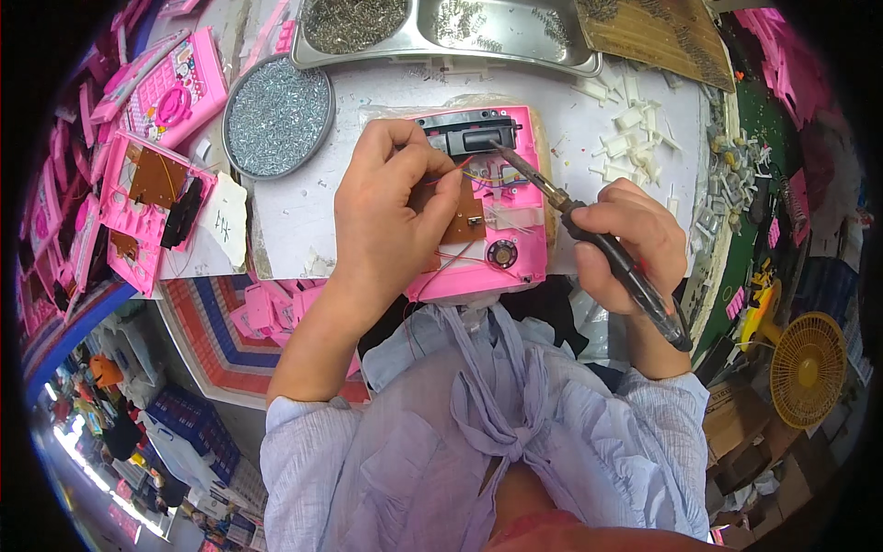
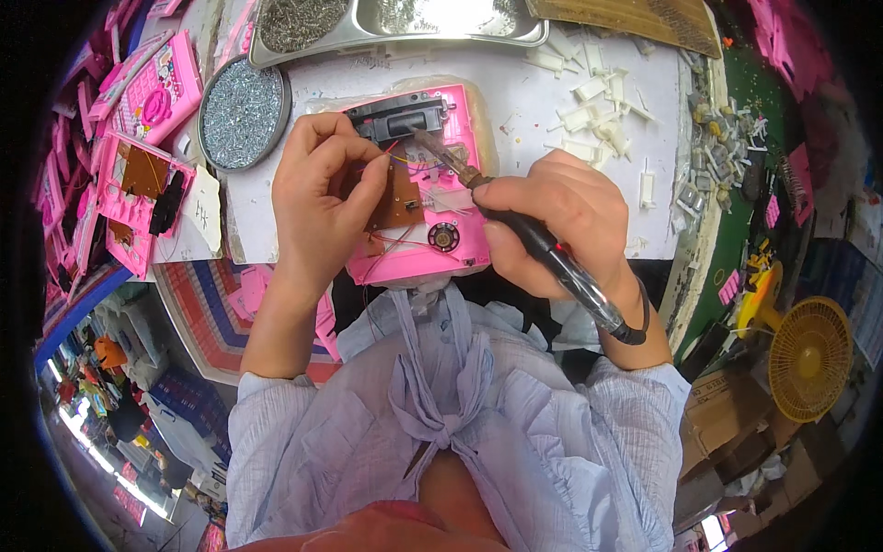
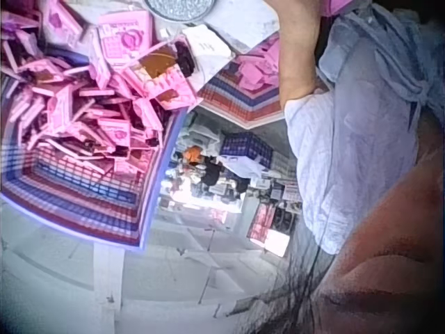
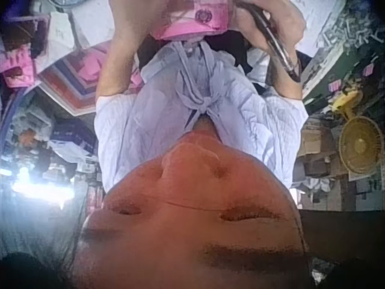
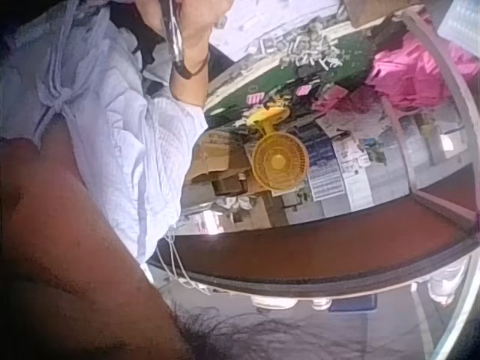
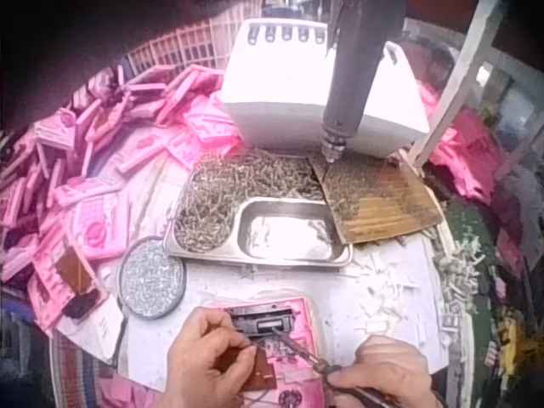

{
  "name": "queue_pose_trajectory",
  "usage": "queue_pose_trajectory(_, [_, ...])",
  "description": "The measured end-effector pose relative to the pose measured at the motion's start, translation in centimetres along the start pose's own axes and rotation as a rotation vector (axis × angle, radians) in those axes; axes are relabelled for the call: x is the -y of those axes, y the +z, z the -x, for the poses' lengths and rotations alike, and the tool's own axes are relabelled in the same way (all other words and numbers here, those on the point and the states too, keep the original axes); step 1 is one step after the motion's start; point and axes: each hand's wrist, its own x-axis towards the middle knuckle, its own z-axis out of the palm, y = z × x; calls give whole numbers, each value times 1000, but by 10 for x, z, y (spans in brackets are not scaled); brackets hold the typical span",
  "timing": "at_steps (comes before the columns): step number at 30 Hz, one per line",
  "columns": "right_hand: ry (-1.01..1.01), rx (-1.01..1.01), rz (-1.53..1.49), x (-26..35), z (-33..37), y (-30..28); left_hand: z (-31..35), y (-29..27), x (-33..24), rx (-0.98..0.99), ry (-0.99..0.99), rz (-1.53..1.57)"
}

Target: The recorder is assembling and fixing internal components of pink toy cameras, including soldering wires and using an electric screwdriver to secure the housing.

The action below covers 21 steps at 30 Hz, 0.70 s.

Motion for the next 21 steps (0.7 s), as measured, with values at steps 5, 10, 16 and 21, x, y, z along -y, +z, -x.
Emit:
queue_pose_trajectory(5, [-12, 50, 34, -1, 0, 3, 0, 0, 2, 27, -30, -21])
queue_pose_trajectory(10, [-10, 70, 39, -1, 0, 6, -1, 0, 3, 26, -13, -32])
queue_pose_trajectory(16, [-18, 89, 46, -2, -3, 10, 0, 1, 4, 14, -37, -12])
queue_pose_trajectory(21, [-16, 97, 76, -1, -5, 11, -1, 0, 4, 10, -17, -23])
